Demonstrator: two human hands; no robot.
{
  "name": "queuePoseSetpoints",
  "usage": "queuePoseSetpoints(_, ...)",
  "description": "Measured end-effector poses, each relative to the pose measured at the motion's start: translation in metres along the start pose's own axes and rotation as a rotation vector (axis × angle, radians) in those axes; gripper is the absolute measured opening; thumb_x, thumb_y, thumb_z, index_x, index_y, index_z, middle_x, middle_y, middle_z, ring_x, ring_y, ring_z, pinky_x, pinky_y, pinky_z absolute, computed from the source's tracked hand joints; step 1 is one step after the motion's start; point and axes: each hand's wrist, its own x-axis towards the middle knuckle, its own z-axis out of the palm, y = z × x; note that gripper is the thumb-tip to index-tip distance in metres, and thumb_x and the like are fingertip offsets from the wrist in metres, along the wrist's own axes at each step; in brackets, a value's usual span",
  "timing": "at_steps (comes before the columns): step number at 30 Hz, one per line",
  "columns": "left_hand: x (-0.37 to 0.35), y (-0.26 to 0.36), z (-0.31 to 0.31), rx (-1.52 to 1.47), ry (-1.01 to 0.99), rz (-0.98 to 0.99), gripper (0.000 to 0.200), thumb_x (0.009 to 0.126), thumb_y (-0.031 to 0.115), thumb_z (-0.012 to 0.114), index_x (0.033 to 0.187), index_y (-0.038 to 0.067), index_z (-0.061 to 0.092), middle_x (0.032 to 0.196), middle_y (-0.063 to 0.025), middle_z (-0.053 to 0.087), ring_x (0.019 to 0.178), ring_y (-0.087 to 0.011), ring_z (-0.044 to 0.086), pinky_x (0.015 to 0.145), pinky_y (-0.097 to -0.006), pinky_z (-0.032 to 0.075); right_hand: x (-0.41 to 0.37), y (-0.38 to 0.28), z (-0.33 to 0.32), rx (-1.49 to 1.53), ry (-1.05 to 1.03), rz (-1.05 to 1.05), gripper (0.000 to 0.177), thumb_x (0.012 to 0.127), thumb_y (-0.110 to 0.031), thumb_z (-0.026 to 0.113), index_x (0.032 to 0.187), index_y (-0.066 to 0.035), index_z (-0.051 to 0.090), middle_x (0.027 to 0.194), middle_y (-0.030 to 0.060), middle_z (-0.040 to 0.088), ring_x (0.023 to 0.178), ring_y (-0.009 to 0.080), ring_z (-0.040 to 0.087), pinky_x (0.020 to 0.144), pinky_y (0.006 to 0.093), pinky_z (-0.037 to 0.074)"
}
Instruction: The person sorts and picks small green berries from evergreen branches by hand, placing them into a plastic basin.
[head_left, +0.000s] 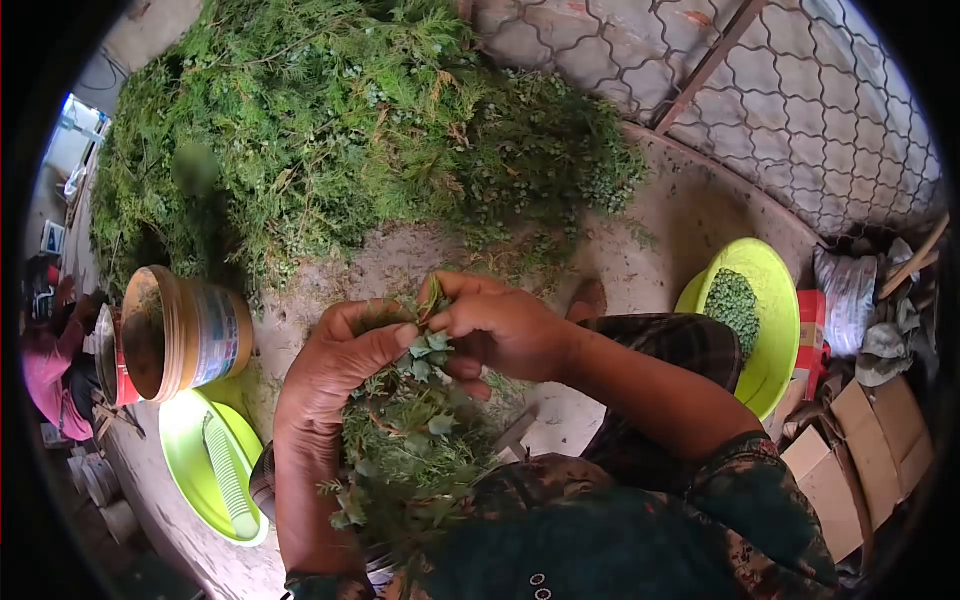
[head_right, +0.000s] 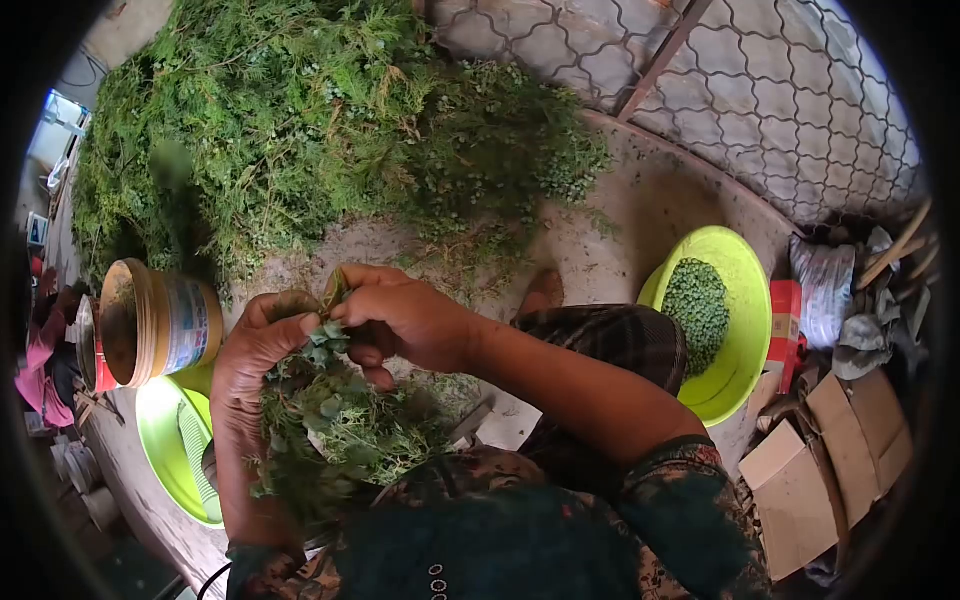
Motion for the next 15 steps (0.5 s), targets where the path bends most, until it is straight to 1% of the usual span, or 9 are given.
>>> queuePoseSetpoints(1, 0.001, 0.0, 0.001, 0.003, -0.004, -0.001, 0.025, 0.078, 0.015, 0.073, 0.095, -0.001, 0.064, 0.08, -0.0014, 0.064, 0.073, -0.007, 0.058, 0.068, -0.0207, 0.046, 0.0, -0.002, 0.0, -0.144, 0.068, -0.028, 0.011, 0.086, -0.012, 0.045, 0.091, -0.003, 0.048, 0.064, 0.0042, 0.048, 0.051, 0.0121, 0.05, 0.042, 0.0274, 0.042)
queuePoseSetpoints(2, 0.002, -0.001, 0.002, 0.049, 0.027, 0.016, 0.024, 0.078, 0.015, 0.072, 0.094, -0.001, 0.064, 0.08, -0.0002, 0.064, 0.071, -0.006, 0.057, 0.066, -0.0205, 0.046, 0.001, -0.004, -0.001, -0.145, 0.07, -0.032, 0.011, 0.086, -0.012, 0.045, 0.091, -0.003, 0.048, 0.064, 0.0042, 0.048, 0.051, 0.0121, 0.05, 0.042, 0.0274, 0.042)
queuePoseSetpoints(4, 0.003, -0.003, 0.004, 0.097, 0.052, 0.029, 0.023, 0.079, 0.015, 0.072, 0.093, -0.001, 0.064, 0.079, 0.0009, 0.063, 0.069, -0.0051, 0.056, 0.065, -0.0203, 0.045, 0.0, -0.007, -0.004, -0.411, 0.088, -0.106, 0.015, 0.089, -0.017, 0.047, 0.089, -0.002, 0.049, 0.062, 0.0022, 0.048, 0.047, 0.0103, 0.048, 0.042, 0.0263, 0.041)
queuePoseSetpoints(8, 0.003, -0.006, 0.003, 0.092, 0.045, 0.026, 0.022, 0.078, 0.013, 0.072, 0.093, -0.001, 0.064, 0.077, 0.0014, 0.062, 0.067, -0.0045, 0.053, 0.063, -0.0192, 0.043, 0.0, -0.006, -0.007, -0.444, 0.081, -0.108, 0.022, 0.091, -0.024, 0.05, 0.087, -0.003, 0.051, 0.062, 0.0008, 0.05, 0.046, 0.0082, 0.048, 0.042, 0.0246, 0.04)
queuePoseSetpoints(10, 0.0, -0.005, -0.004, 0.071, 0.054, 0.012, 0.022, 0.077, 0.012, 0.072, 0.092, -0.001, 0.064, 0.077, 0.0007, 0.062, 0.068, -0.0047, 0.053, 0.063, -0.0189, 0.043, -0.003, -0.021, -0.006, -0.502, 0.023, -0.02, 0.026, 0.092, -0.029, 0.052, 0.086, -0.003, 0.052, 0.062, 0.0007, 0.051, 0.046, 0.0068, 0.047, 0.041, 0.0229, 0.039)
queuePoseSetpoints(11, -0.003, -0.002, -0.01, 0.148, 0.038, -0.008, 0.022, 0.076, 0.012, 0.073, 0.092, -0.001, 0.064, 0.076, -0.0002, 0.062, 0.067, -0.0054, 0.054, 0.062, -0.0192, 0.044, -0.006, -0.032, -0.006, -0.676, 0.091, -0.081, 0.021, 0.091, -0.023, 0.053, 0.087, -0.002, 0.054, 0.062, 0.0006, 0.05, 0.045, 0.0062, 0.045, 0.04, 0.022, 0.038)
queuePoseSetpoints(12, -0.006, 0.001, -0.012, 0.225, 0.021, -0.025, 0.022, 0.076, 0.013, 0.073, 0.091, -0.001, 0.064, 0.075, -0.0011, 0.063, 0.066, -0.0061, 0.055, 0.061, -0.0195, 0.045, -0.009, -0.046, -0.018, -0.757, 0.238, -0.196, 0.018, 0.091, -0.021, 0.052, 0.089, -0.003, 0.054, 0.063, 0.0001, 0.05, 0.046, 0.0062, 0.046, 0.04, 0.0216, 0.038)
queuePoseSetpoints(13, -0.01, 0.002, -0.008, 0.227, 0.015, -0.024, 0.022, 0.076, 0.013, 0.073, 0.091, -0.001, 0.064, 0.075, -0.0011, 0.063, 0.066, -0.0061, 0.055, 0.061, -0.0195, 0.045, -0.012, -0.057, -0.027, -0.833, 0.387, -0.31, 0.015, 0.092, -0.018, 0.052, 0.09, -0.004, 0.055, 0.064, -0.0003, 0.05, 0.047, 0.0061, 0.047, 0.041, 0.0212, 0.038)
queuePoseSetpoints(15, -0.019, 0.004, 0.001, -0.057, 0.345, -0.018, 0.022, 0.076, 0.015, 0.073, 0.09, 0.0, 0.064, 0.073, -0.0021, 0.063, 0.061, -0.0076, 0.056, 0.056, -0.0203, 0.045, -0.018, -0.063, -0.027, -0.765, 0.423, -0.32, 0.015, 0.091, -0.018, 0.052, 0.09, -0.004, 0.055, 0.067, 0.0003, 0.051, 0.048, 0.0062, 0.048, 0.041, 0.0215, 0.039)
